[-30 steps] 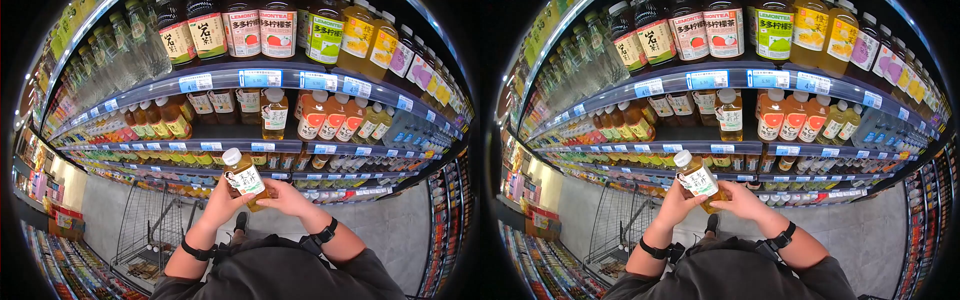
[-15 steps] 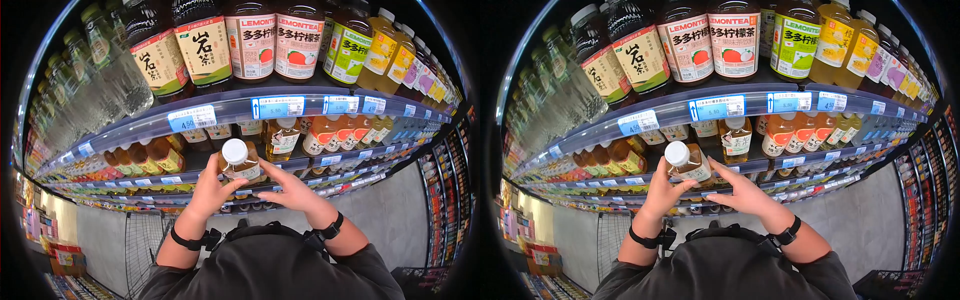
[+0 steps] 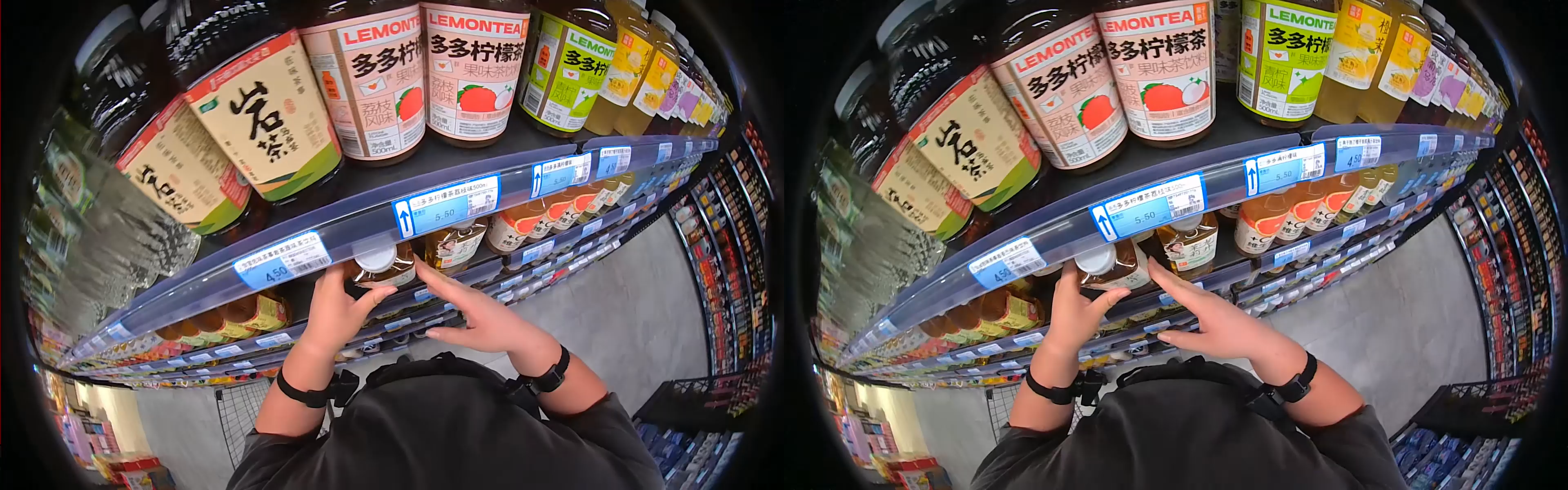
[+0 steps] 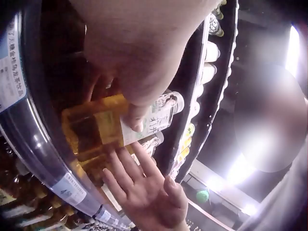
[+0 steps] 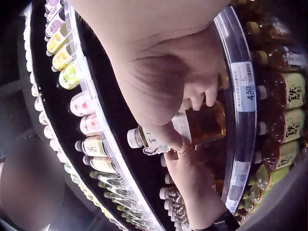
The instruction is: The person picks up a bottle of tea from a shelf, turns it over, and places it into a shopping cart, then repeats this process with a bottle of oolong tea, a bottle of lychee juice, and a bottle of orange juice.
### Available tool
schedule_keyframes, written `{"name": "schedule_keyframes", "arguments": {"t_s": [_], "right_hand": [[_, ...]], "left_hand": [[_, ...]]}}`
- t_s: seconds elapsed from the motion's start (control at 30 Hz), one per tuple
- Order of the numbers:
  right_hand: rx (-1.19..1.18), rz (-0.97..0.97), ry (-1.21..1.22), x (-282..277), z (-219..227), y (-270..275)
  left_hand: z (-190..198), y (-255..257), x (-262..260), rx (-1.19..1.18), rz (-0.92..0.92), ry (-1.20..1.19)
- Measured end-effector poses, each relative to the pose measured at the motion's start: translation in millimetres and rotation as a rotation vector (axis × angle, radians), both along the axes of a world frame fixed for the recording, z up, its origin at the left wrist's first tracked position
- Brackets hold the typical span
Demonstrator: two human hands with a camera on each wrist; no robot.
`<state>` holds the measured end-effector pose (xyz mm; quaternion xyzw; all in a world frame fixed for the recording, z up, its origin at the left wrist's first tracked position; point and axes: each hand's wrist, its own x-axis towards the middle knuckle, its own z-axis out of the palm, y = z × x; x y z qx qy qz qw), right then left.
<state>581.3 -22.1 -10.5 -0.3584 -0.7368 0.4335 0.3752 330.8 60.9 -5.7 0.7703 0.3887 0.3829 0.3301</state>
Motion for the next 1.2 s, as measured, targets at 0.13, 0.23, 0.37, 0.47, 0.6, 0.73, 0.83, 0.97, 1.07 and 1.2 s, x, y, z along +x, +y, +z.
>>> {"name": "schedule_keyframes", "arguments": {"t_s": [0.13, 0.23, 0.37, 0.47, 0.6, 0.73, 0.83, 0.97, 1.07, 1.2], "right_hand": [[-0.067, -0.017, 0.072, 6, -8, -3], [-0.163, -0.025, 0.141, 10, -8, -5], [-0.199, -0.008, 0.162, 16, -9, -8], [-0.195, 0.039, 0.178, 18, -9, -8], [-0.191, 0.082, 0.170, 21, -11, -7], [-0.190, 0.103, 0.156, 23, -7, -8], [-0.178, 0.113, 0.134, 25, -4, -9], [-0.191, 0.120, 0.127, 26, -2, -11], [-0.216, 0.141, 0.129, 28, -4, -13], [-0.180, 0.158, 0.093, 38, -7, -20]], "left_hand": [[-2, 2, 7, -0.013, -0.021, -0.012], [-4, 2, 12, -0.013, -0.031, -0.018], [-4, 0, 16, -0.043, -0.030, -0.019], [-14, 3, 15, -0.134, -0.029, -0.041], [-18, 5, 15, -0.200, -0.054, -0.115], [-13, 1, 20, -0.210, -0.034, -0.118], [-12, -2, 24, -0.216, -0.012, -0.142], [-19, 0, 23, -0.206, -0.041, -0.102], [-20, 1, 24, -0.196, -0.044, -0.121], [-21, -1, 27, -0.178, -0.026, -0.118]]}}
